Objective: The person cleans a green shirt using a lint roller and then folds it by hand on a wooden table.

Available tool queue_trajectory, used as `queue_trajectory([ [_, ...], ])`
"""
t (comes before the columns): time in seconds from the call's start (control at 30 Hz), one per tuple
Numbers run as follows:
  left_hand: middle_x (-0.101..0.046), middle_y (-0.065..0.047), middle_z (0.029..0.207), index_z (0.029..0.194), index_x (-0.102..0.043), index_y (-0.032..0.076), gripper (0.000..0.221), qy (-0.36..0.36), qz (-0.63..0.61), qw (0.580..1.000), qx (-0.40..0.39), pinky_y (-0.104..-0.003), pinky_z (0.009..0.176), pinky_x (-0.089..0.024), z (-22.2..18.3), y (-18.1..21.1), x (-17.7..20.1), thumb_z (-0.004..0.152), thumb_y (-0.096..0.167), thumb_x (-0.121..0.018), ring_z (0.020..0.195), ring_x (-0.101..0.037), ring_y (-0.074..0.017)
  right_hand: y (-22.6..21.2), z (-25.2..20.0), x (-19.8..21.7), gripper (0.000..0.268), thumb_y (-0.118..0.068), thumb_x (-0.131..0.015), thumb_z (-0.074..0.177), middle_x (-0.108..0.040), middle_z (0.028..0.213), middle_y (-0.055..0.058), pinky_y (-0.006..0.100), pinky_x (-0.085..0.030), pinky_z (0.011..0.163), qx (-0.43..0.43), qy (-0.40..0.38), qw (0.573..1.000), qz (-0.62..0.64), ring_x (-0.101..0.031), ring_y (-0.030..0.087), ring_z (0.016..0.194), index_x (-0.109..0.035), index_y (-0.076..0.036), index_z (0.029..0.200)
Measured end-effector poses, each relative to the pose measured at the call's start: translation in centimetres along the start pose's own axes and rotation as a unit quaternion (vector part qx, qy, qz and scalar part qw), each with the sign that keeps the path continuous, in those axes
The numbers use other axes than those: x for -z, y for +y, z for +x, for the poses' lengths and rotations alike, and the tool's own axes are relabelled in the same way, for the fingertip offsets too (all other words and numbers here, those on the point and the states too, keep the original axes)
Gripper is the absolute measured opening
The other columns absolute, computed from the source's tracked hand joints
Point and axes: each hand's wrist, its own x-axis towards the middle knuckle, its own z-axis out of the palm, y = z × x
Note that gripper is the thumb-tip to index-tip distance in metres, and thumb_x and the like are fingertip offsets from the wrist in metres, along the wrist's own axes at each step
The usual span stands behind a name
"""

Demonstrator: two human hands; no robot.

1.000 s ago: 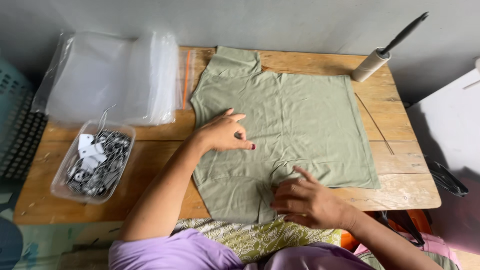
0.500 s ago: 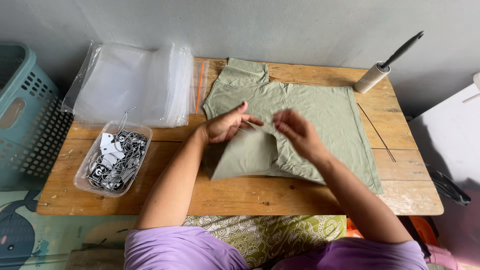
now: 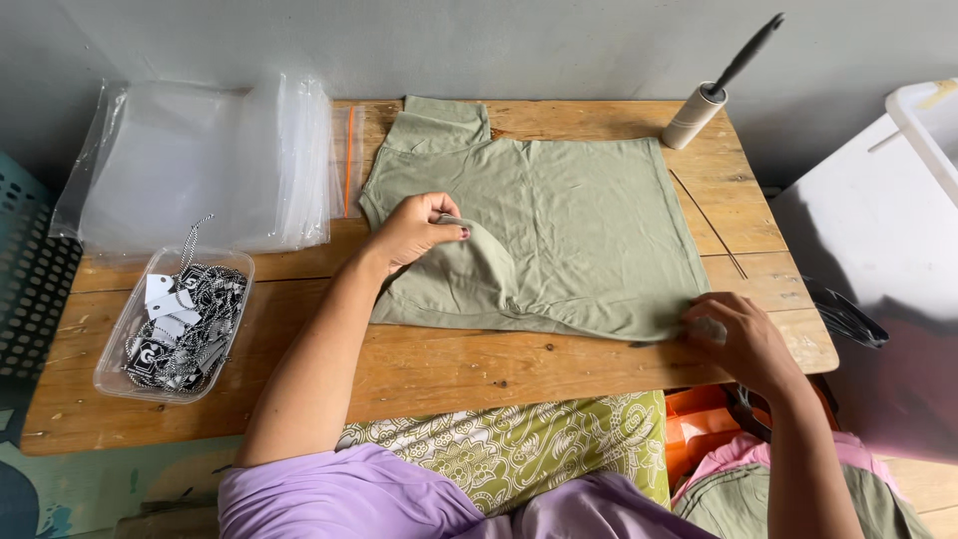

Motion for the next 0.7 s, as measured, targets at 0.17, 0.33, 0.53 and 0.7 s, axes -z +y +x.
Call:
queue_trajectory([
  [0.17,-0.048,0.008,0.078,0.082,-0.053,0.017,0.018,-0.052,-0.031,0.994,-0.096,-0.022,0.072,-0.031,-1.0,1.9,2.0,0.084,0.012,-0.070,0.076,-0.044,-0.0049,0.4,2.6,2.3,0.014,-0.026,-0.066,0.094,-0.076,0.108,0.003,0.036,-0.054,0.087,0.029,-0.002,0.998,0.059,-0.072,0.022,0.098,-0.074,-0.018,0.102],
  [0.33,-0.044,0.009,0.076,0.082,-0.054,0.021,0.015,-0.037,-0.055,0.993,-0.094,-0.028,0.083,-0.021,-1.3,2.5,3.9,0.079,0.014,-0.067,0.083,-0.037,-0.0087,0.7,9.7,6.2,0.012,-0.019,-0.066,0.098,-0.075,0.092,0.001,0.028,-0.049,0.082,-0.020,-0.082,0.967,0.241,-0.063,0.012,0.087,-0.073,-0.009,0.102],
  [0.53,-0.047,0.000,0.088,0.090,-0.049,0.018,0.018,0.060,-0.022,0.996,-0.057,-0.024,0.072,-0.039,0.4,-1.7,4.0,0.094,0.013,-0.066,0.079,-0.044,-0.0135,1.9,14.5,2.4,0.022,-0.027,-0.068,0.099,-0.068,0.089,0.005,0.025,-0.035,0.068,-0.085,-0.051,0.945,0.311,-0.053,0.012,0.081,-0.077,-0.013,0.115],
  [0.7,-0.038,0.006,0.092,0.092,-0.043,0.016,0.018,0.089,0.101,0.979,-0.153,-0.024,0.082,-0.033,1.6,-5.0,3.6,0.099,0.017,-0.060,0.086,-0.038,-0.0080,-0.4,12.3,4.4,0.050,-0.019,-0.074,0.090,-0.045,0.077,0.004,0.028,-0.030,0.057,-0.125,-0.066,0.937,0.320,-0.039,0.014,0.065,-0.063,-0.017,0.139],
])
